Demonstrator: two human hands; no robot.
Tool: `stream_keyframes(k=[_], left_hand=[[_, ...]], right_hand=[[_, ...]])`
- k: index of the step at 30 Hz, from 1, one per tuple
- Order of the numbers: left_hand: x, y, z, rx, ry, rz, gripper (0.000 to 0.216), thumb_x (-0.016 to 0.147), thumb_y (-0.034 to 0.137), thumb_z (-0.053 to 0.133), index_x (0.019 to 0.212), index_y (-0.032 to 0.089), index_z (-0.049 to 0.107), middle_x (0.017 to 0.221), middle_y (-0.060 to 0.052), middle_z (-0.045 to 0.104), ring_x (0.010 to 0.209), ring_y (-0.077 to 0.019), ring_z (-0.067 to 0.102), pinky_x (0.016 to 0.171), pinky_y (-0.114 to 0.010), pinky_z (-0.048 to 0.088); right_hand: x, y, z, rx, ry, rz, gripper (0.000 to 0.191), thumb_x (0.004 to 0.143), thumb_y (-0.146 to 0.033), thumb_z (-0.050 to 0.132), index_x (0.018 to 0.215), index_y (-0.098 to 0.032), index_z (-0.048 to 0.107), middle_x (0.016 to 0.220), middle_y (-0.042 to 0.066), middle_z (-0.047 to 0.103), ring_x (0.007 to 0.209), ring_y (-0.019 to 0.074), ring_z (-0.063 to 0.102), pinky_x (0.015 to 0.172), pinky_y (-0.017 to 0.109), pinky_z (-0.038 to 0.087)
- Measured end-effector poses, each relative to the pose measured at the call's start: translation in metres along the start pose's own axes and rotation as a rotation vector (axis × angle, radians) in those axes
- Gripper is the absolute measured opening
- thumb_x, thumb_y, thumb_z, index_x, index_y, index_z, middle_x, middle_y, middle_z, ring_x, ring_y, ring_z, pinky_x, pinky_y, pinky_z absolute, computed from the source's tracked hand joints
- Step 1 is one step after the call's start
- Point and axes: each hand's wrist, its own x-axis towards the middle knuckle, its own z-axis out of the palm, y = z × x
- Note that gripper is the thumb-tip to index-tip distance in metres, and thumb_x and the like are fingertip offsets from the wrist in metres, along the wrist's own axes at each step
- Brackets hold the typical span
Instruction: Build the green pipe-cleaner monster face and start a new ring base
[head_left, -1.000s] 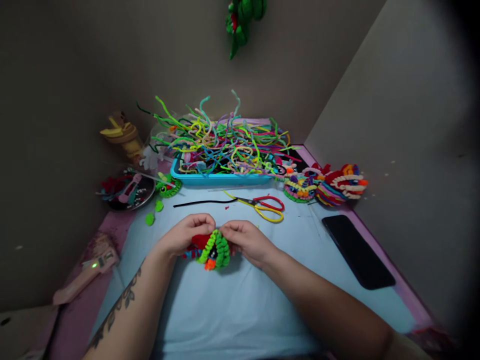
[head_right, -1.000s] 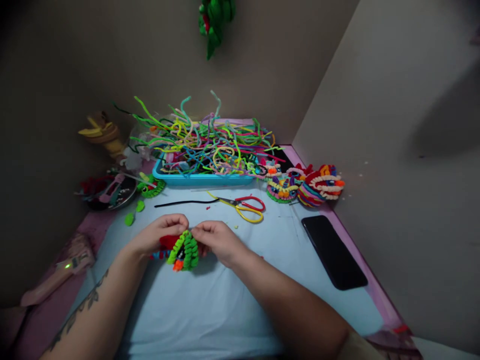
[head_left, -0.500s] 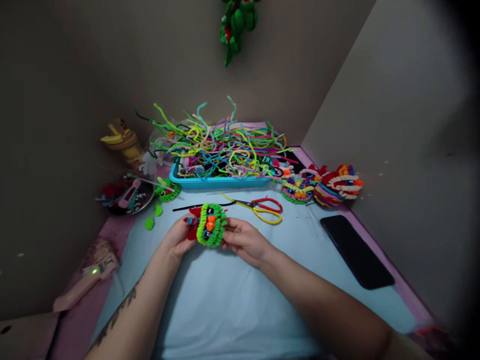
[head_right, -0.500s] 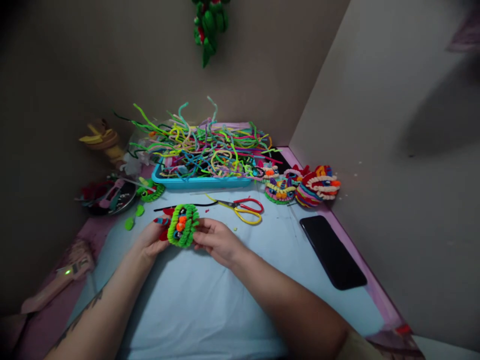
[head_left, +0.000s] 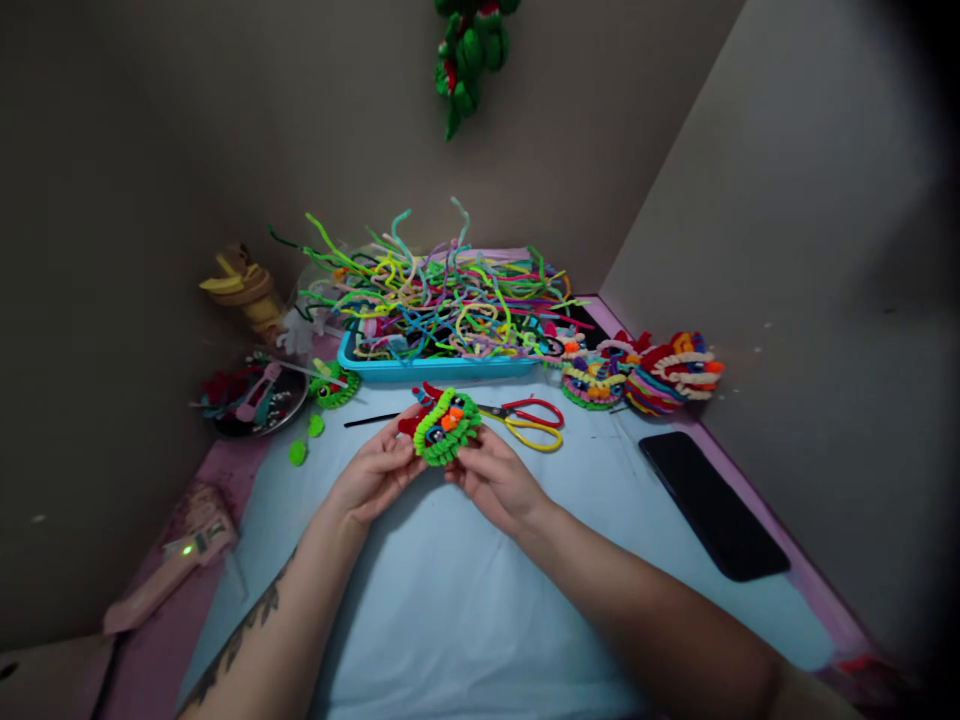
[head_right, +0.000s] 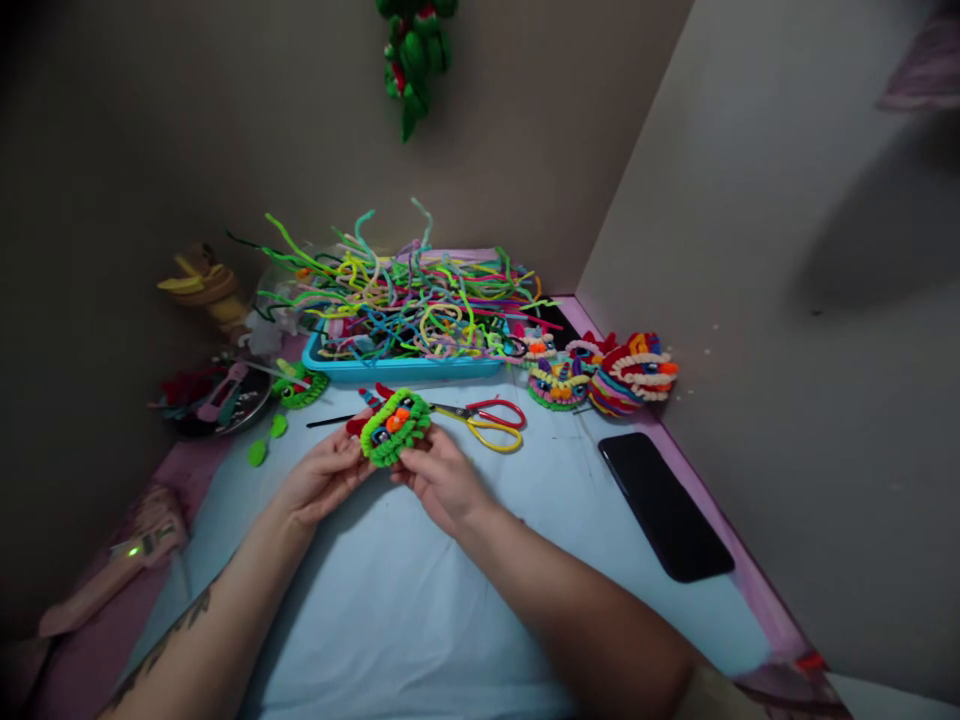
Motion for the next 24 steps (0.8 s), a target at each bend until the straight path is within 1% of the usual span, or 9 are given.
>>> stream_keyframes(k=[4,8,12,14,16,17,19,21,24], left_hand=[[0.004,-0.006,0.002,0.014,0.027,0.026,0.049,0.069,-0.001,0.064,0.116,0.014,0.058,0.094,-0.007,0.071,0.085,-0.0177,0.068,0.08,-0.026,0.053],[0.005,-0.004,0.0,0.028,0.056,0.021,0.041,0.071,-0.002,0.061,0.109,0.012,0.06,0.093,-0.008,0.071,0.081,-0.0173,0.068,0.076,-0.024,0.054],[0.005,-0.001,-0.001,0.045,0.062,0.022,0.045,0.072,-0.003,0.058,0.114,0.013,0.058,0.099,-0.009,0.071,0.083,-0.0187,0.069,0.078,-0.026,0.054],[0.004,0.0,0.0,0.053,0.081,0.036,0.053,0.072,-0.003,0.059,0.122,0.015,0.054,0.101,-0.009,0.071,0.083,-0.0189,0.069,0.077,-0.026,0.055],[0.003,0.001,0.002,0.07,0.105,0.051,0.06,0.072,-0.002,0.06,0.128,0.017,0.05,0.102,-0.009,0.071,0.082,-0.0182,0.069,0.074,-0.025,0.055],[0.002,0.002,0.003,0.082,0.112,0.058,0.061,0.072,-0.001,0.061,0.129,0.017,0.049,0.101,-0.008,0.071,0.081,-0.0176,0.069,0.073,-0.025,0.055],[0.001,0.002,0.005,0.099,0.111,0.062,0.06,0.072,0.0,0.063,0.128,0.017,0.05,0.096,-0.007,0.072,0.078,-0.0166,0.069,0.072,-0.025,0.055],[-0.001,0.0,0.007,0.108,0.091,0.049,0.056,0.071,0.002,0.065,0.124,0.017,0.054,0.094,-0.006,0.072,0.078,-0.0166,0.069,0.072,-0.025,0.055],[-0.002,-0.002,0.011,0.125,0.056,0.018,0.053,0.07,0.004,0.066,0.121,0.018,0.056,0.101,-0.008,0.071,0.083,-0.0186,0.069,0.074,-0.028,0.055]], right_hand=[[-0.002,0.001,0.002,-0.068,-0.008,-0.016,0.04,0.064,-0.021,0.076,0.1,-0.021,0.058,0.088,0.001,0.065,0.07,0.0109,0.059,0.063,0.023,0.046],[-0.004,-0.001,0.004,-0.102,-0.044,-0.016,0.036,0.064,-0.026,0.077,0.095,-0.021,0.058,0.086,0.001,0.062,0.07,0.0115,0.058,0.064,0.024,0.045],[-0.005,-0.001,0.003,-0.195,-0.003,-0.041,0.034,0.068,-0.034,0.073,0.094,-0.022,0.056,0.086,0.002,0.058,0.071,0.0135,0.056,0.063,0.027,0.045],[-0.006,-0.003,0.001,-0.348,0.108,-0.203,0.03,0.073,-0.036,0.068,0.096,-0.024,0.053,0.088,0.002,0.056,0.072,0.0139,0.054,0.063,0.027,0.045],[-0.008,-0.007,-0.002,-0.624,0.203,-0.456,0.023,0.077,-0.032,0.064,0.096,-0.024,0.053,0.09,0.002,0.054,0.075,0.0146,0.052,0.067,0.028,0.045],[-0.01,-0.01,-0.003,-0.786,0.214,-0.583,0.019,0.078,-0.029,0.063,0.095,-0.024,0.055,0.091,0.002,0.053,0.078,0.0153,0.051,0.07,0.029,0.045],[-0.013,-0.016,-0.004,-1.067,0.161,-0.783,0.016,0.08,-0.023,0.062,0.096,-0.024,0.06,0.096,0.004,0.051,0.087,0.0176,0.051,0.079,0.032,0.044],[-0.014,-0.019,-0.004,-1.219,0.096,-0.884,0.018,0.081,-0.02,0.06,0.099,-0.024,0.063,0.099,0.005,0.049,0.094,0.019,0.051,0.084,0.034,0.043],[-0.014,-0.021,-0.004,-1.263,0.08,-0.91,0.014,0.083,-0.019,0.058,0.094,-0.023,0.064,0.095,0.005,0.048,0.093,0.0187,0.051,0.084,0.035,0.044]])
